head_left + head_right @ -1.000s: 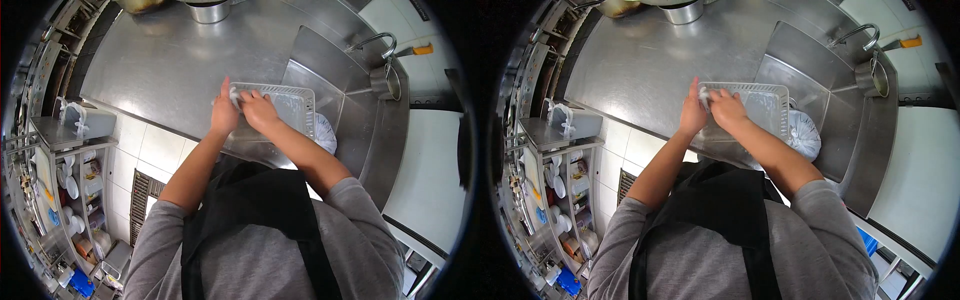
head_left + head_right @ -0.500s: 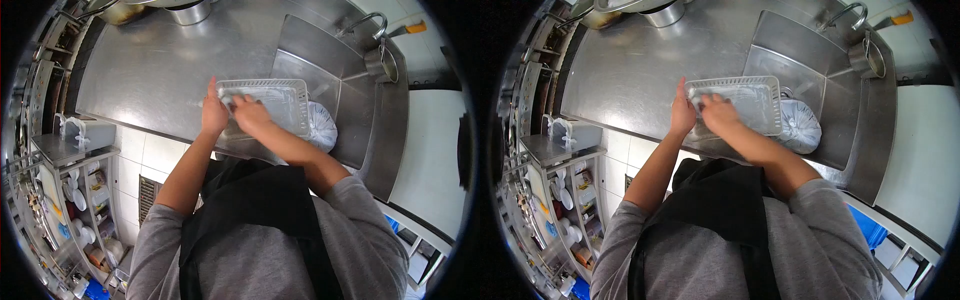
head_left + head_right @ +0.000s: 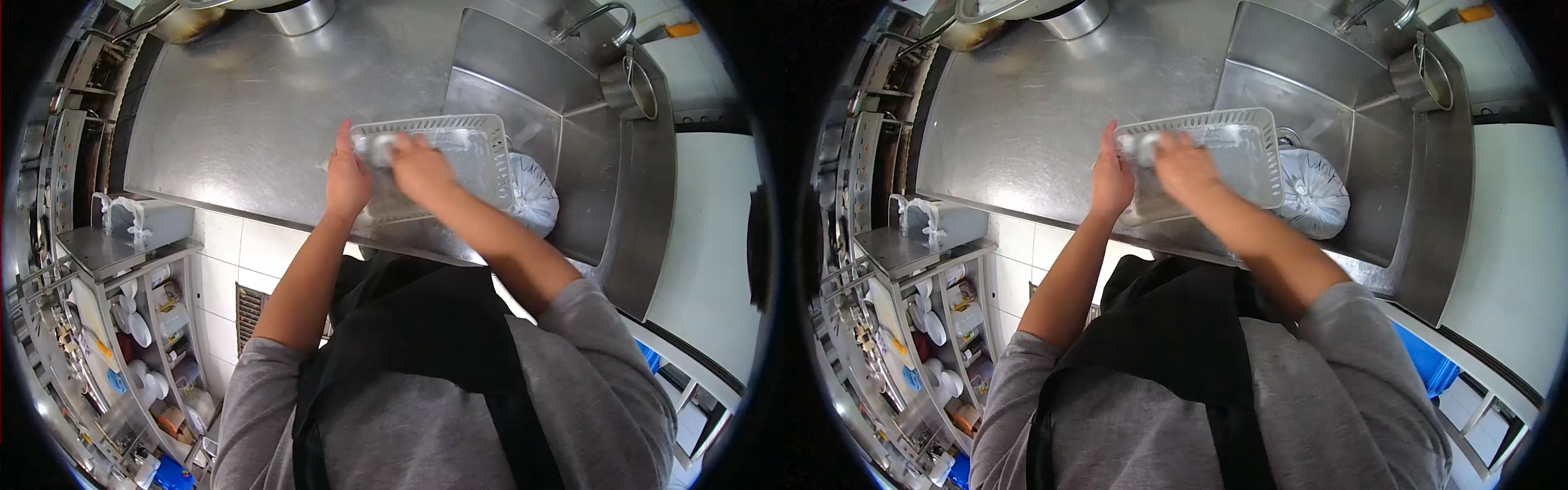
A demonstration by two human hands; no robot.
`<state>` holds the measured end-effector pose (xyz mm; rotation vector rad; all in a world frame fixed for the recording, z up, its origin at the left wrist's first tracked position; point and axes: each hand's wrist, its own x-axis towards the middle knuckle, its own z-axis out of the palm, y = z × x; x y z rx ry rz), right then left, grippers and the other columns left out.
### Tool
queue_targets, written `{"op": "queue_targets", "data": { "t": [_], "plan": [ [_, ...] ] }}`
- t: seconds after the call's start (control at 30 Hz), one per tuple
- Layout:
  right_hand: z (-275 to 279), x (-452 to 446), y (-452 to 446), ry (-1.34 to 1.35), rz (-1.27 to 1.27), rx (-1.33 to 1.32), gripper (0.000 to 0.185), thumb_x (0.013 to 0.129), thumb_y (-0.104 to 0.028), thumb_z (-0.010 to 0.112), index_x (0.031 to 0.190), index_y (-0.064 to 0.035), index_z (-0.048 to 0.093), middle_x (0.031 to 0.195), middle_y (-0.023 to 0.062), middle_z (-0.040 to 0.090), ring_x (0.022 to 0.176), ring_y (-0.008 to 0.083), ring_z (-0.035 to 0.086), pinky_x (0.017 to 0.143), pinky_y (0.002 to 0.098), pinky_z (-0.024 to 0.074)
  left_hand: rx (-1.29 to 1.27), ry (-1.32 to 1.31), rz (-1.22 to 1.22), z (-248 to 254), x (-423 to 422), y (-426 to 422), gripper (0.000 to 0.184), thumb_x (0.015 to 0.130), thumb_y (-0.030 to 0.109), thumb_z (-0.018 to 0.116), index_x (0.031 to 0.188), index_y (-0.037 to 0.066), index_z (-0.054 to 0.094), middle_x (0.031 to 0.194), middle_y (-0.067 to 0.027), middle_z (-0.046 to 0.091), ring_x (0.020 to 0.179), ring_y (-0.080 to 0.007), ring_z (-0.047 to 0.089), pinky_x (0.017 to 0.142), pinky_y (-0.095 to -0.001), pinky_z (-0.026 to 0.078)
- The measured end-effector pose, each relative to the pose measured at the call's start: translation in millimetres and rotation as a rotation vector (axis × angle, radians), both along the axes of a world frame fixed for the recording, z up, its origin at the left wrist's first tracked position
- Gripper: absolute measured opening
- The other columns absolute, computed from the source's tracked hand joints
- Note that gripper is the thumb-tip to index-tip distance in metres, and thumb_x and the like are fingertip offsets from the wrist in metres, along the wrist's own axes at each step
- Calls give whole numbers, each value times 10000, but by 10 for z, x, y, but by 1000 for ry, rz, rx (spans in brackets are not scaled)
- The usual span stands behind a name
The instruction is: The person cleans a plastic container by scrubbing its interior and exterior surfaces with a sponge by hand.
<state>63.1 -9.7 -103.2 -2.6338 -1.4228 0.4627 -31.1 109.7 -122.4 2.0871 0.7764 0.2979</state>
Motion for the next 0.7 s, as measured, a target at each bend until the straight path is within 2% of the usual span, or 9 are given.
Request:
{"op": "queue_targets", "data": {
  "t": [0.03, 0.17, 0.23, 0.27, 0.33, 0.47, 0.57, 0.63, 0.7],
  "plan": [
    [-52, 152, -207, -23, -46, -11, 278, 918, -146, 450, 1113, 1, 582, 1194, 123, 527, 1096, 313, 535, 818, 491, 517, 117, -59, -10, -81, 1, 16, 642, 863, -88, 405, 1463, 84, 259, 1061, -297, 608, 919, -410, 623, 817, -454, 488],
    [9, 470, -708, -64, -115, -104, 277, 916, -143, 456, 1117, -1, 585, 1185, 130, 522, 1090, 309, 531, 839, 496, 511, 48, 11, 5, 0, 4, -2, 629, 867, -82, 408, 1457, 84, 268, 1055, -292, 612, 919, -403, 627, 819, -454, 490],
    [122, 331, -596, -21, -151, -74, 283, 899, -137, 479, 1128, -14, 591, 1192, 130, 516, 1098, 303, 524, 848, 510, 504, -46, 28, -3, 74, 31, -4, 677, 828, -96, 426, 1465, 68, 266, 1106, -291, 576, 1034, -416, 562, 915, -474, 442],
    [223, 164, -352, 51, -189, -40, 290, 887, -132, 493, 1135, -22, 596, 1199, 127, 513, 1105, 300, 519, 848, 516, 501, -42, 25, -4, 64, 41, 1, 677, 828, -96, 426, 1465, 68, 266, 1106, -291, 576, 1034, -416, 562, 915, -474, 442],
    [-112, -31, -33, -109, 39, 122, 304, 863, -126, 519, 1137, -39, 619, 1218, 109, 508, 1108, 292, 515, 834, 518, 497, -20, 9, -10, 16, 33, 10, 679, 820, -105, 427, 1460, 66, 278, 1084, -284, 595, 1004, -418, 579, 888, -477, 455],
    [33, -154, 166, -16, 38, 45, 299, 861, -131, 526, 1131, -86, 645, 1228, 86, 507, 1131, 293, 504, 864, 510, 485, -104, 40, 29, 98, 30, 10, 649, 823, -100, 422, 1441, 57, 304, 1052, -281, 615, 976, -430, 595, 850, -482, 469],
    [115, -134, -124, 66, 184, 62, 283, 871, -150, 528, 1117, -144, 666, 1223, 69, 514, 1157, 285, 487, 888, 516, 469, 3, -83, 40, 5, 59, 45, 595, 851, -77, 428, 1421, 67, 339, 1032, -286, 623, 958, -446, 603, 824, -491, 476],
    [197, -140, -187, 150, 235, -110, 281, 883, -164, 524, 1123, -178, 668, 1216, 56, 516, 1180, 284, 467, 905, 524, 454, -52, -6, -1, 40, 71, 14, 543, 885, -44, 436, 1407, 88, 365, 1043, -301, 616, 983, -452, 597, 832, -494, 473],
    [95, -82, -67, 74, 156, -38, 280, 887, -165, 520, 1124, -172, 668, 1211, 53, 516, 1177, 282, 466, 902, 525, 453, -49, -15, 0, 22, 90, -3, 531, 895, -32, 441, 1405, 97, 371, 1044, -301, 616, 980, -449, 600, 832, -496, 473]
  ]
}}
